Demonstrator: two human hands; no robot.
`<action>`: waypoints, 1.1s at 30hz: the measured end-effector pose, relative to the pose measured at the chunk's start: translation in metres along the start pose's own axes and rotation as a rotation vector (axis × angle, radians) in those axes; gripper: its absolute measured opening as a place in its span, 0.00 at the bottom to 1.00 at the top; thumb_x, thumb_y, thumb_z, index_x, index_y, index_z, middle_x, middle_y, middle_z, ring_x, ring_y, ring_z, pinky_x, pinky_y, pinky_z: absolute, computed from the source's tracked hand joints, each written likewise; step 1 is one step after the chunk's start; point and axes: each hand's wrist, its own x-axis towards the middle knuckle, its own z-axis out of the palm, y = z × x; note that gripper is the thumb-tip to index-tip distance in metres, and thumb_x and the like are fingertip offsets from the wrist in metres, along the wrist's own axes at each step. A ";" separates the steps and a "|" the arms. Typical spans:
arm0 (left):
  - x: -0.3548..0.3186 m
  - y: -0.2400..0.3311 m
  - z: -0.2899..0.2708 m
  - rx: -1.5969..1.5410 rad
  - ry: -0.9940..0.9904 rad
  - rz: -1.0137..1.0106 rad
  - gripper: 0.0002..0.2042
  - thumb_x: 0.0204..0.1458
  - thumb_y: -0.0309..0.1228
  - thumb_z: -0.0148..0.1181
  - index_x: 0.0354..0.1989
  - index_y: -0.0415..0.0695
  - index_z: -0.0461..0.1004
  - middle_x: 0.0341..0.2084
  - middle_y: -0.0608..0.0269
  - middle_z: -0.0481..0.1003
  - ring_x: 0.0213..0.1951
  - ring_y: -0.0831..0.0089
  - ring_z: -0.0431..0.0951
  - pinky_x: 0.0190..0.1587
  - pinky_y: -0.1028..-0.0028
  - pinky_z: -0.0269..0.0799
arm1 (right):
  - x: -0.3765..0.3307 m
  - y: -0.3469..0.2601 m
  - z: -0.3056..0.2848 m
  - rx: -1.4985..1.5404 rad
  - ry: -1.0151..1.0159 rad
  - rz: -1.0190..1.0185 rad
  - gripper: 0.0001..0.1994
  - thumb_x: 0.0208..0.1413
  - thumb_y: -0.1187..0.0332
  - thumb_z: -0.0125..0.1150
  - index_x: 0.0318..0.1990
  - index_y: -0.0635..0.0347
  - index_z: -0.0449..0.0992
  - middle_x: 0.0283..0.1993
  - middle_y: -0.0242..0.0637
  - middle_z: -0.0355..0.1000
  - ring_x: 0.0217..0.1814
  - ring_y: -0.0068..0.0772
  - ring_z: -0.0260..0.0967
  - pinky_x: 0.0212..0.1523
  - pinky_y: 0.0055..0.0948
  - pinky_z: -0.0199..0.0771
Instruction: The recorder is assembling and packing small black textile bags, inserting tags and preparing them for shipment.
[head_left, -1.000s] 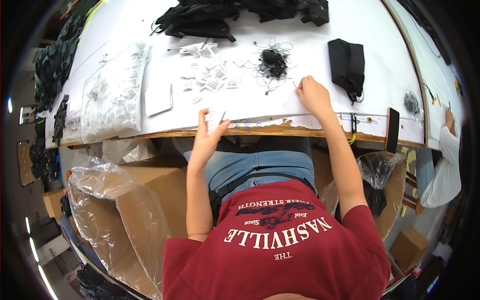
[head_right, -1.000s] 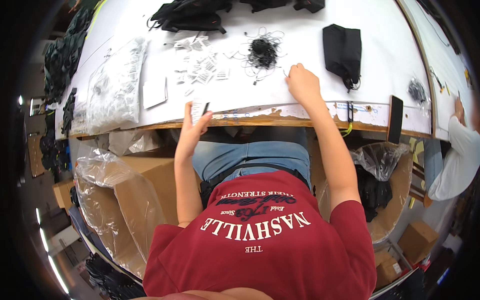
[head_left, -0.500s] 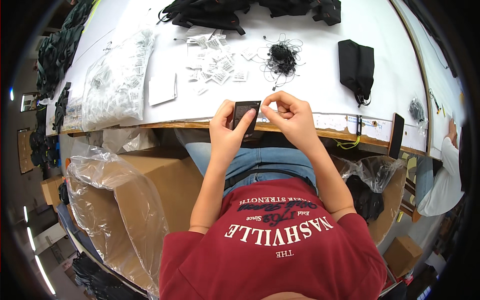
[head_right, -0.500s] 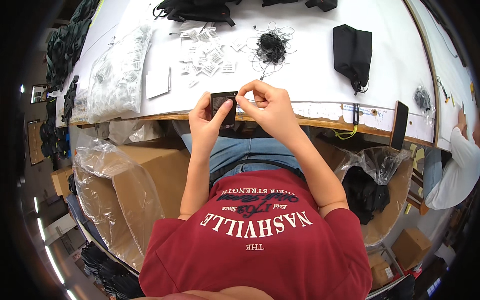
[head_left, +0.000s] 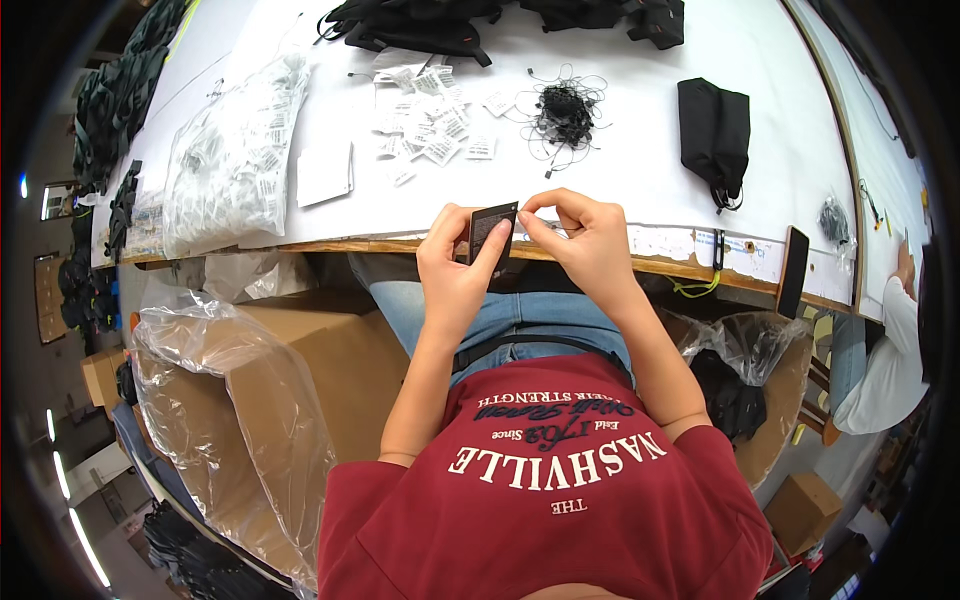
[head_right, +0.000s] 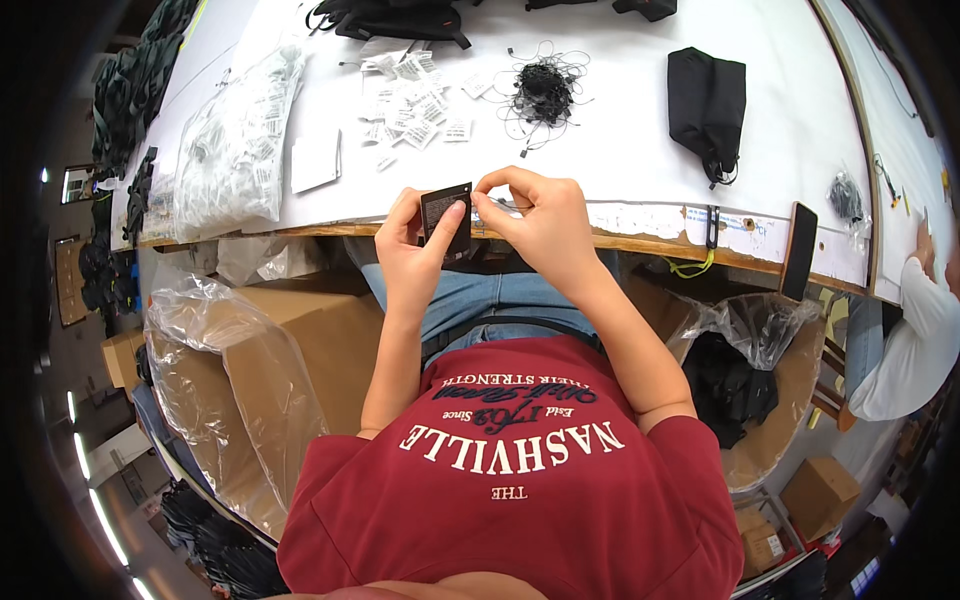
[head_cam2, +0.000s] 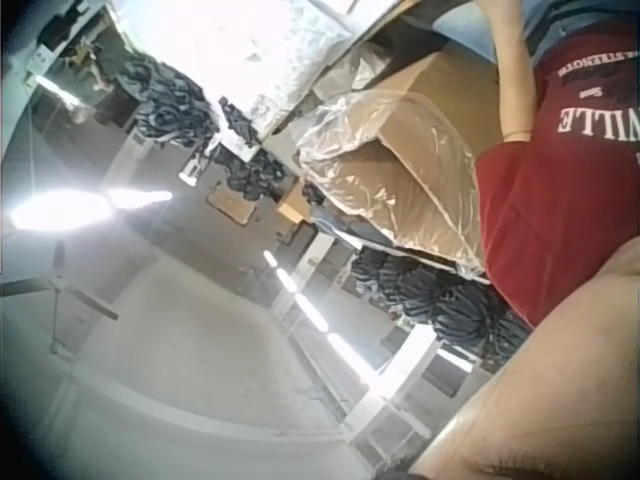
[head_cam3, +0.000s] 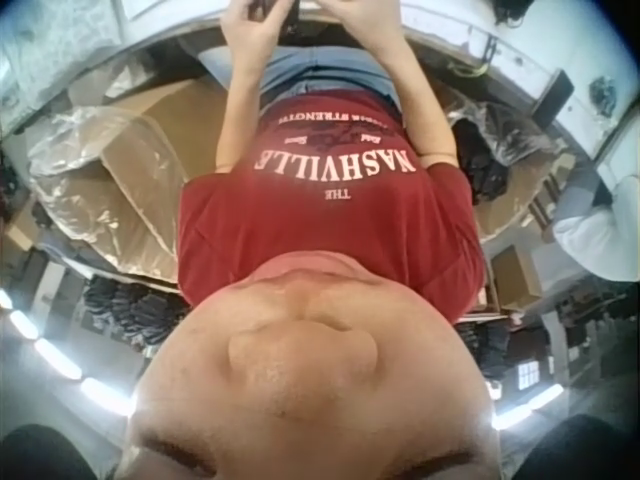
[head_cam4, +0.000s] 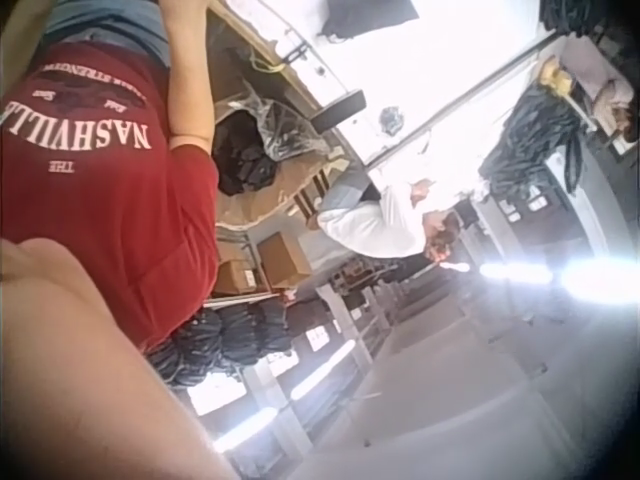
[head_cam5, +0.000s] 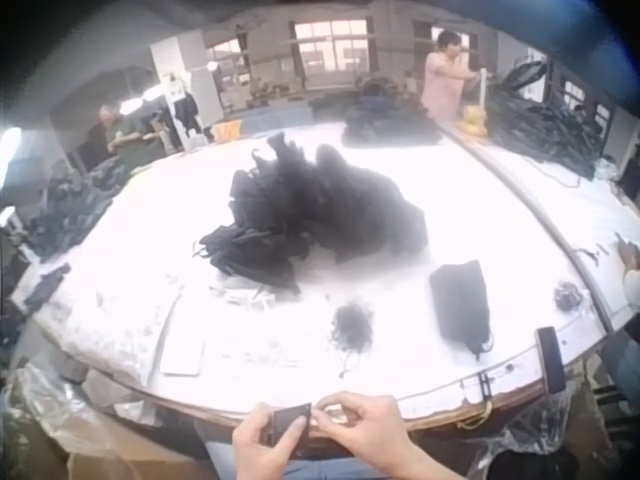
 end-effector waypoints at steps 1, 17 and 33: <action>0.001 0.001 0.000 0.087 0.006 0.040 0.05 0.47 0.22 0.63 0.31 0.37 0.75 0.25 0.66 0.69 0.26 0.81 0.68 0.30 0.81 0.64 | 0.000 0.000 0.000 0.009 -0.015 0.019 0.05 0.47 0.70 0.64 0.29 0.61 0.78 0.12 0.21 0.45 0.17 0.12 0.37 0.18 0.22 0.36; 0.006 0.010 -0.013 -0.378 -0.287 -0.124 0.11 0.62 0.30 0.46 0.37 0.37 0.74 0.28 0.68 0.71 0.30 0.84 0.69 0.35 0.84 0.64 | 0.003 0.000 -0.014 0.156 -0.146 0.015 0.05 0.49 0.71 0.65 0.32 0.60 0.77 0.13 0.21 0.45 0.17 0.13 0.38 0.18 0.22 0.38; 0.015 -0.009 -0.018 -0.339 -0.388 -0.224 0.04 0.58 0.28 0.52 0.35 0.41 0.67 0.26 0.71 0.69 0.29 0.86 0.67 0.32 0.84 0.62 | 0.016 0.020 -0.004 0.491 -0.509 0.231 0.09 0.55 0.65 0.61 0.35 0.62 0.74 0.25 0.24 0.69 0.24 0.10 0.58 0.24 0.16 0.57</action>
